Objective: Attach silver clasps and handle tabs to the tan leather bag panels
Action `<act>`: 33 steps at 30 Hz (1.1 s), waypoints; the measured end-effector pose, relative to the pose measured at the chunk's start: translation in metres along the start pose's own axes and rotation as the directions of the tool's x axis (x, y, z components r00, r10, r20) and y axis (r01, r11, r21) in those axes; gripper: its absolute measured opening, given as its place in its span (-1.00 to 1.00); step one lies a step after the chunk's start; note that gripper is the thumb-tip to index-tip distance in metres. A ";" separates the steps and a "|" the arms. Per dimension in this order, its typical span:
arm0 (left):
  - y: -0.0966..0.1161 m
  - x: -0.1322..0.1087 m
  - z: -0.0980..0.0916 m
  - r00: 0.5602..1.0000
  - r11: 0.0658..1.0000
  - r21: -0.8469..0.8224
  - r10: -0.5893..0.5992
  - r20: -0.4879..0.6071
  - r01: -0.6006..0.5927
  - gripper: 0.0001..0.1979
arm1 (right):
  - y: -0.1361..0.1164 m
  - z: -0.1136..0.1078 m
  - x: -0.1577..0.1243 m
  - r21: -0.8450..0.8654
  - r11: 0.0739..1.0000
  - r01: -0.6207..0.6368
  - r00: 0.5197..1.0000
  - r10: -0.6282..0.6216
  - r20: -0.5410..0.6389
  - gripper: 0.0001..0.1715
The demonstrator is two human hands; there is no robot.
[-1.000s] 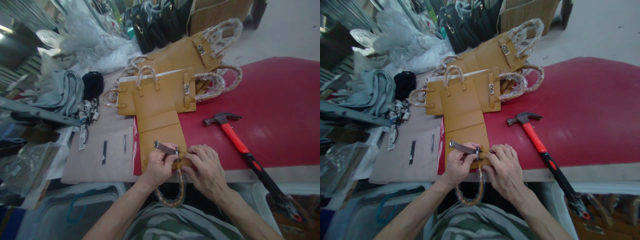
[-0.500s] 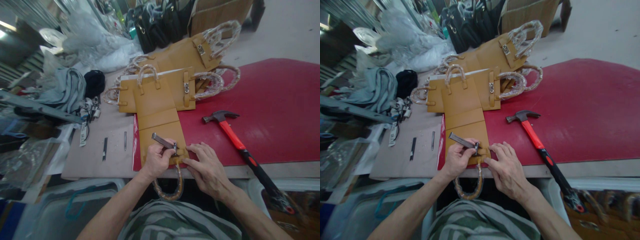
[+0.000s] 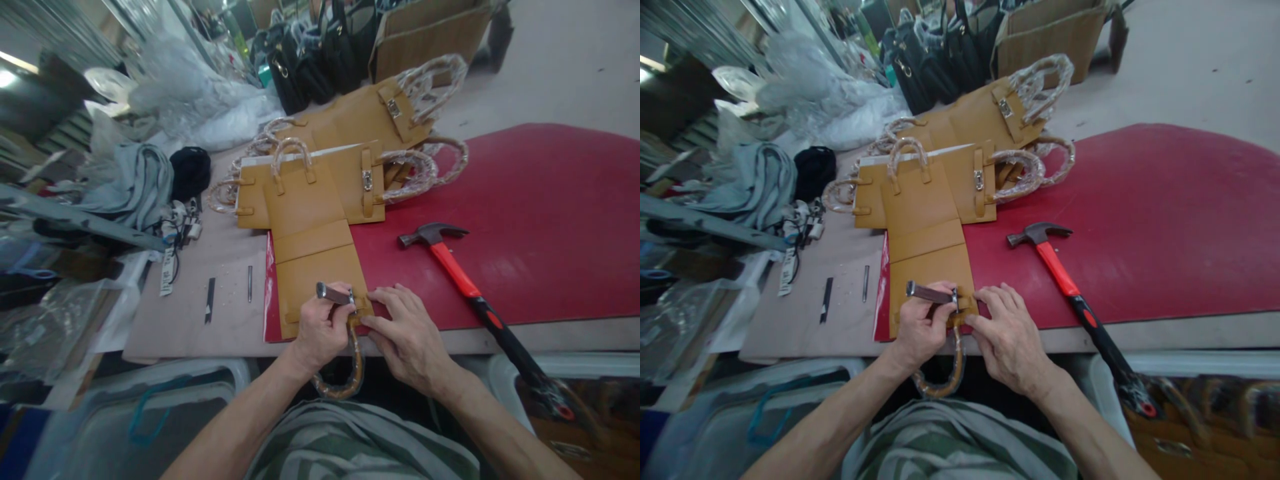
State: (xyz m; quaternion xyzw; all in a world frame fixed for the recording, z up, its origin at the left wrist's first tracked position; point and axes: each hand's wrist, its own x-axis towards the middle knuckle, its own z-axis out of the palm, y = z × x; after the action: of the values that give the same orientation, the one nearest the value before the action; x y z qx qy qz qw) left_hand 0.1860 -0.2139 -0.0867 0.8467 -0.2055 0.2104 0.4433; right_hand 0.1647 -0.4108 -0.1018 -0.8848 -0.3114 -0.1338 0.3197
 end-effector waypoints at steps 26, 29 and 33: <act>0.011 0.006 -0.001 0.967 0.975 -0.114 -0.165 0.192 0.189 -0.87 | 0.020 -0.106 0.020 0.332 0.330 -0.884 0.440 0.827 0.350 -0.70; 0.010 0.005 0.000 0.965 0.978 -0.097 -0.164 0.203 0.186 -0.87 | -0.013 -0.122 0.025 0.467 0.321 -0.824 0.480 0.834 0.273 -0.53; 0.010 0.006 0.000 0.965 0.978 -0.089 -0.169 0.202 0.190 -0.87 | -0.057 -0.149 0.032 0.241 0.776 -0.583 0.759 0.626 -0.177 -0.52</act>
State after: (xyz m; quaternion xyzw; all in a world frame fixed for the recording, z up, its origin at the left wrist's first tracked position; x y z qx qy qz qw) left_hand 0.1860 -0.2203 -0.0769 0.8532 -0.1809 0.0748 0.4834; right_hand 0.1473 -0.4585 0.0530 -0.8831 0.0239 -0.1047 0.4567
